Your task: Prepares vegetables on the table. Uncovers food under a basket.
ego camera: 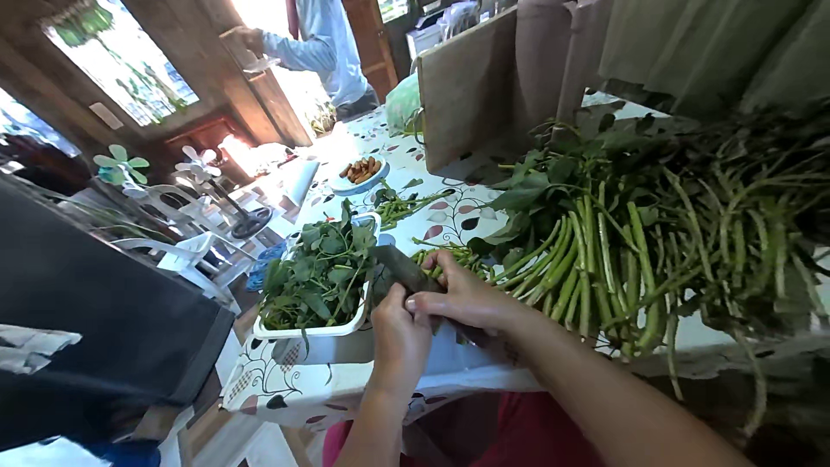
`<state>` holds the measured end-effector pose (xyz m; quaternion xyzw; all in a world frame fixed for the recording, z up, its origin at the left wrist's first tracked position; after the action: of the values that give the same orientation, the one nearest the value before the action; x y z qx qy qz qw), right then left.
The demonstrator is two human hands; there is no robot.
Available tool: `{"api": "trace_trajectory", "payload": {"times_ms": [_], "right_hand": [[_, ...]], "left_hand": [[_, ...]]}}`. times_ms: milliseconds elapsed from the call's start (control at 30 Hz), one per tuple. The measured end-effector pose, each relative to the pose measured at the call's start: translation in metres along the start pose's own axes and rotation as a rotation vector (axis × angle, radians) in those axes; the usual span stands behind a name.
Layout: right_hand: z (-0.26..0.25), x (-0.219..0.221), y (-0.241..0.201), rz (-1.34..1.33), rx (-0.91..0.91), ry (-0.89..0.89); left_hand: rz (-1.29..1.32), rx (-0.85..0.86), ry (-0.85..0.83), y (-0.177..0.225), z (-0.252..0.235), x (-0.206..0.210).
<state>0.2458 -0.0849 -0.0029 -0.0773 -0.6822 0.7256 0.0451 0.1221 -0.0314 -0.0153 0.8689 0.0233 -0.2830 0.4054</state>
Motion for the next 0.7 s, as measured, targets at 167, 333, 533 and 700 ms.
{"api": "trace_trajectory", "payload": {"times_ms": [167, 333, 533, 700], "right_hand": [[0.002, -0.015, 0.004, -0.122, 0.068, -0.052], [0.008, -0.035, 0.01, -0.52, -0.128, -0.235], [0.012, -0.072, 0.017, -0.985, -0.696, -0.24], [0.018, -0.087, 0.02, -1.248, -0.937, -0.062]], "left_hand": [[-0.25, 0.17, -0.072, 0.014, -0.025, -0.044], [-0.551, 0.11, -0.308, 0.036, -0.114, -0.047], [-0.669, 0.045, -0.54, 0.005, -0.195, 0.028], [-0.68, -0.07, -0.522, 0.008, -0.207, 0.074]]}}
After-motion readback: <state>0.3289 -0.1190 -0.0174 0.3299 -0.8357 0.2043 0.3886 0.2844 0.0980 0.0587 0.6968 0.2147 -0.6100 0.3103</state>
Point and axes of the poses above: each hand's wrist, its own z-axis away from the middle knuckle, its own x-axis out of the palm, y = z × x, the point moved 2 cm from there along -z, towards the middle knuckle
